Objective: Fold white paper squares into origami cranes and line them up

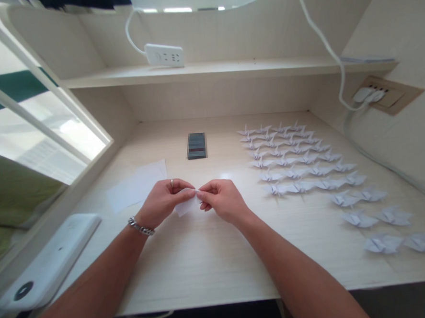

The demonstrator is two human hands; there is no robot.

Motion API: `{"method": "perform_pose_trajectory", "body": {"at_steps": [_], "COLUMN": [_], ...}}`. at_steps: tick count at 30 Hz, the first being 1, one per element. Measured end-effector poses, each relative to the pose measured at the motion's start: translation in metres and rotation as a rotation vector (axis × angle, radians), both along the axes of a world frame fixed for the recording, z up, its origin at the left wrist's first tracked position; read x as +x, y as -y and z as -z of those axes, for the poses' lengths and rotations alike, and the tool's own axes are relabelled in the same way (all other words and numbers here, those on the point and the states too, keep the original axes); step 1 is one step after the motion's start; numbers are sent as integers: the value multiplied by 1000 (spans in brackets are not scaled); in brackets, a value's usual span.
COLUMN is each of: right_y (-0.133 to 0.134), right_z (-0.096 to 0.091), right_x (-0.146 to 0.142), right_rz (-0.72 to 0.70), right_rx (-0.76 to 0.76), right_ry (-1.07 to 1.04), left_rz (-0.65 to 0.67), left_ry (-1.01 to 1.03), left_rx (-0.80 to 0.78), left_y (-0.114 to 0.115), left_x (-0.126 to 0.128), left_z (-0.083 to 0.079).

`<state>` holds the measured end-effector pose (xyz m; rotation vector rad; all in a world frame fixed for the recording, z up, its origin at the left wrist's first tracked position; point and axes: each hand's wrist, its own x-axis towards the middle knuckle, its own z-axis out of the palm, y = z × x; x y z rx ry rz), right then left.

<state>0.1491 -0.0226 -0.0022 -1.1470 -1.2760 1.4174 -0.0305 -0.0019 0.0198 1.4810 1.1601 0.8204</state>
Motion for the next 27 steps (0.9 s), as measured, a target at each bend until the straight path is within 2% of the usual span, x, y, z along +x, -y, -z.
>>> {"method": "perform_pose_trajectory", "body": {"at_steps": [6, 11, 15, 19, 24, 27], "right_y": [0, -1, -2, -3, -3, -3], "right_z": [-1, 1, 2, 1, -2, -3], "right_x": [0, 0, -1, -1, 2, 2], "right_rz": [-11, 11, 4, 25, 110, 134], "right_rx": [-14, -3, -35, -75, -90, -84], "right_ry": [-14, -14, -27, -67, -127, -137], "left_rz": [-58, -28, -21, -10, -124, -119], "left_ry": [5, -108, -122, 7, 261, 287], "left_rx": [11, 54, 60, -34, -106, -125], "left_y": [1, -1, -3, -6, -10, -10], "left_x": [1, -1, -2, -5, -15, -17], "left_z": [-3, -2, 1, 3, 2, 2]}}
